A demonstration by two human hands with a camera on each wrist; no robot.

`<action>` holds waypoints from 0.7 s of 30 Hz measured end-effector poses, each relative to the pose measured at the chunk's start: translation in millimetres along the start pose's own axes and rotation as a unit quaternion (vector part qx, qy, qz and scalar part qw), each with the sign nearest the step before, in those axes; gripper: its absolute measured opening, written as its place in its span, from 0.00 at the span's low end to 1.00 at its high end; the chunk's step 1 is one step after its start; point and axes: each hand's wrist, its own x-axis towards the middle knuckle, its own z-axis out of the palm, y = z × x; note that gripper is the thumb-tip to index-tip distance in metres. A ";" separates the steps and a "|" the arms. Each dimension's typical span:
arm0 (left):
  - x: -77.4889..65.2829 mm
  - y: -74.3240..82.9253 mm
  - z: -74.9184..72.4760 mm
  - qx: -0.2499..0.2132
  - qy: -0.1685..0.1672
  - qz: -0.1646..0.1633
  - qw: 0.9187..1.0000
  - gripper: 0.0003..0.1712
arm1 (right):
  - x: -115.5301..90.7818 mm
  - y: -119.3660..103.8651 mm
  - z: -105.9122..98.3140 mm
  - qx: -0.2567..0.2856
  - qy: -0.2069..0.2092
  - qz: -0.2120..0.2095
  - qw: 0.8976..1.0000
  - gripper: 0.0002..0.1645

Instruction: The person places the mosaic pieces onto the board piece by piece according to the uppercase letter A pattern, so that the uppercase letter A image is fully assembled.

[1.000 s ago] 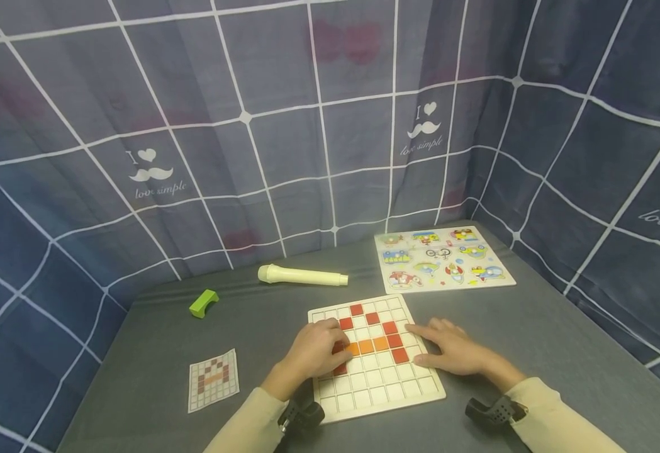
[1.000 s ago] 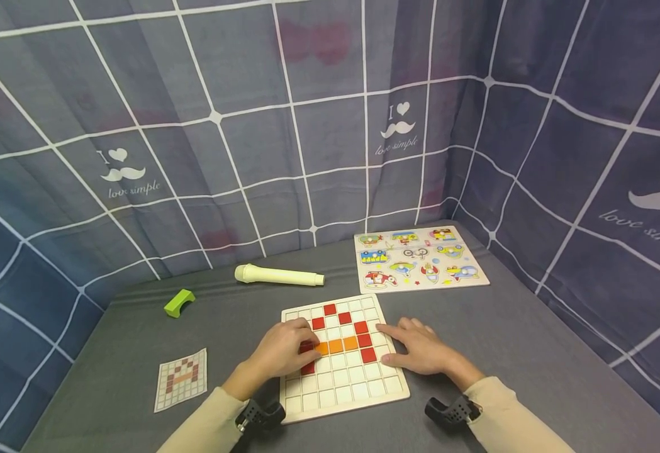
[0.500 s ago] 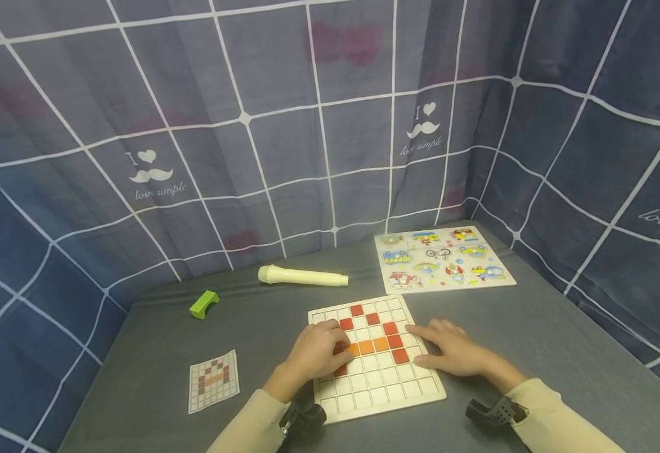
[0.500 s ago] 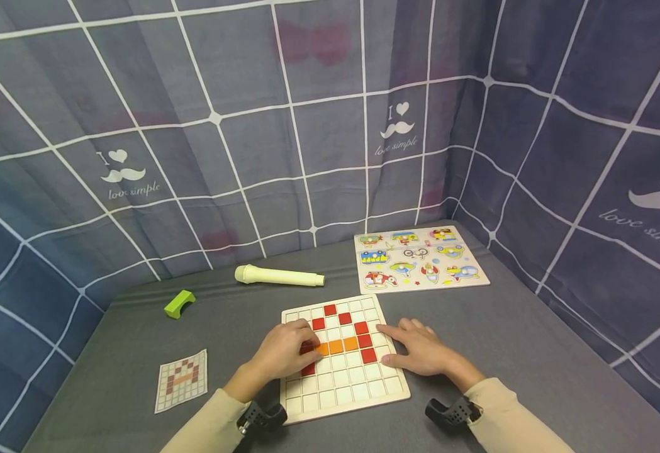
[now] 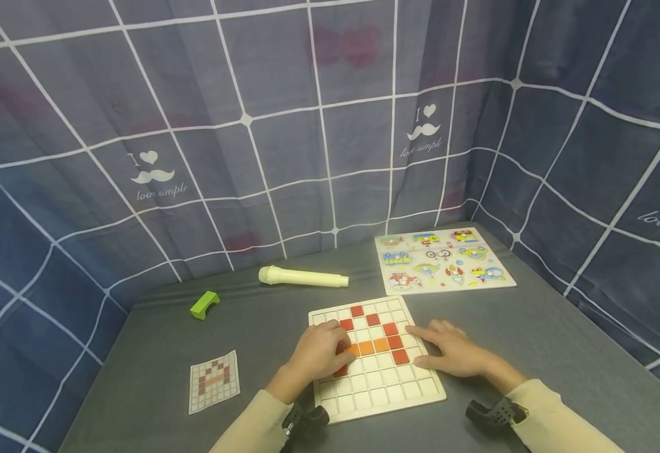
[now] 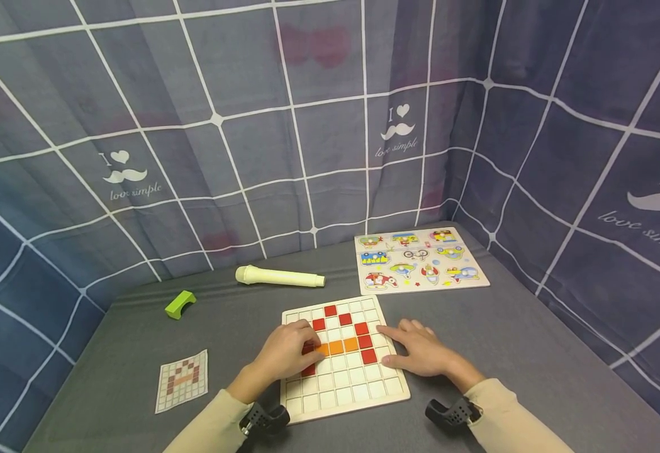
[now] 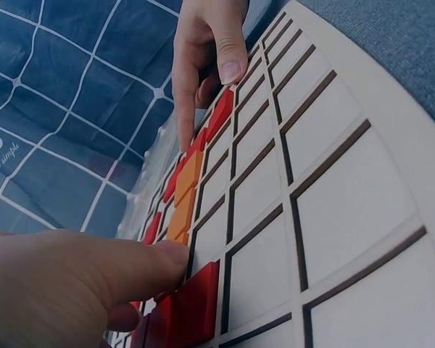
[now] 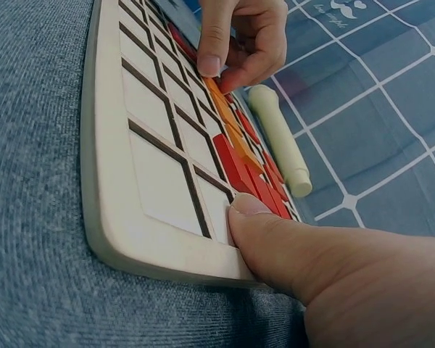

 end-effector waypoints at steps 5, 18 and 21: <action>-1.7 -2.1 -1.4 -0.007 -0.001 -0.005 1.000 0.11 | 3.5 0.7 -0.4 0.008 -0.008 -0.003 1.000 0.39; -49.7 -39.2 -19.2 -0.047 0.040 -0.116 0.991 0.11 | 4.3 8.2 0.4 0.005 -0.004 -0.011 1.000 0.39; -67.5 -45.7 -21.8 -0.045 0.054 -0.163 0.984 0.11 | 1.7 9.1 2.1 0.003 0.002 -0.002 1.000 0.39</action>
